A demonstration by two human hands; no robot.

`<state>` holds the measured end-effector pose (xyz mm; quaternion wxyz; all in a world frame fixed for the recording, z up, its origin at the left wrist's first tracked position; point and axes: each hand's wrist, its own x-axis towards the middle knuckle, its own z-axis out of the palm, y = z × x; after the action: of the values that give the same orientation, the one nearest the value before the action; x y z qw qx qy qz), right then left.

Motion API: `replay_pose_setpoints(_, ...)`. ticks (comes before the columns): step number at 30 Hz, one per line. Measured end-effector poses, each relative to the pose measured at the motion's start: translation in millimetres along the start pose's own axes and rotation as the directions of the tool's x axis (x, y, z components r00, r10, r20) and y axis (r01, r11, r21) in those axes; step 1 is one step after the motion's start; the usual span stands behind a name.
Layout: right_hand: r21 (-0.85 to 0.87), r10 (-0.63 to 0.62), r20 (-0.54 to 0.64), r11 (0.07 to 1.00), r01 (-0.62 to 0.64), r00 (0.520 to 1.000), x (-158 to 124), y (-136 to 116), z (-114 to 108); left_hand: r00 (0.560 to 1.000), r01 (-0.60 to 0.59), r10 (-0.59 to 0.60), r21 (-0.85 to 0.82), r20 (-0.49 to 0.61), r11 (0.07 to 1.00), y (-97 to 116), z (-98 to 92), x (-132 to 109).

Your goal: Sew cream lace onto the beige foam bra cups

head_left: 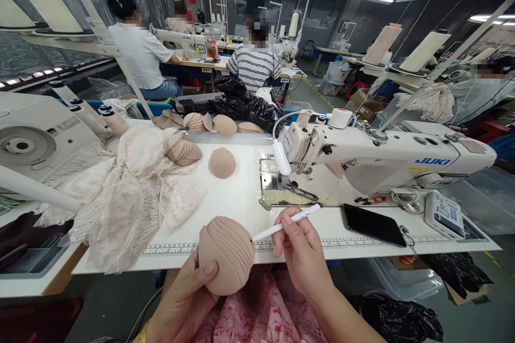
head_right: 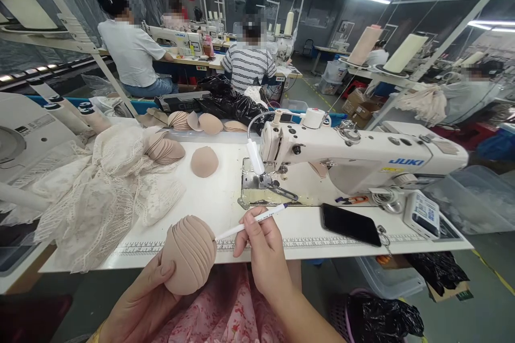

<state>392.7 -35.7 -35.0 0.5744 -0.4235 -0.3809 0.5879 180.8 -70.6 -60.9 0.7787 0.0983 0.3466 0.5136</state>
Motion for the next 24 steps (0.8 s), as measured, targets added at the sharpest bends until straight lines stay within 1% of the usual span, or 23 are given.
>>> replay_pose_setpoints(3, -0.011, -0.011, 0.055, 1.000, 0.011, 0.998, -1, 1, 0, 1.000, 0.005, -0.005, 0.009, 0.022, 1.000, 0, 0.6, 0)
replay_pose_setpoints(6, 0.035, -0.044, 0.034, 0.998, 0.043, 0.998, -1, -2, 2, 0.999, -0.009, 0.009, 0.001, 0.049, 1.000, 0, 0.5, 0)
replay_pose_setpoints(9, -0.003, -0.068, 0.042, 0.998, 0.068, 0.997, -4, -5, 2, 0.997, -0.019, 0.019, -0.001, 0.070, 1.000, 1, 0.6, 0)
replay_pose_setpoints(11, -0.049, -0.061, 0.084, 0.997, 0.066, 0.995, -7, -6, 2, 0.997, -0.011, 0.011, 0.001, 0.082, 1.000, 1, 1.5, 0)
replay_pose_setpoints(13, -0.059, -0.046, 0.115, 0.997, 0.053, 0.992, -9, -6, 2, 0.996, -0.004, 0.004, -0.009, 0.091, 1.000, 1, 2.9, 0)
replay_pose_setpoints(16, -0.023, -0.051, 0.107, 0.998, 0.054, 0.993, -10, -5, 2, 0.995, -0.005, 0.009, -0.037, 0.103, 0.999, 0, 4.1, 0)
replay_pose_setpoints(19, -0.036, -0.065, 0.093, 0.997, 0.068, 0.994, -11, -4, 2, 0.994, -0.002, 0.008, -0.052, 0.110, 0.999, 0, 4.5, -1)
replay_pose_setpoints(21, -0.049, -0.050, 0.112, 0.997, 0.056, 0.992, -12, -3, 2, 0.994, -0.006, 0.011, -0.053, 0.107, 0.999, 0, 5.1, -1)
replay_pose_setpoints(24, -0.019, -0.025, 0.145, 0.999, 0.028, 0.989, -13, -1, 3, 0.995, -0.017, 0.021, -0.048, 0.101, 0.999, 0, 6.3, -1)
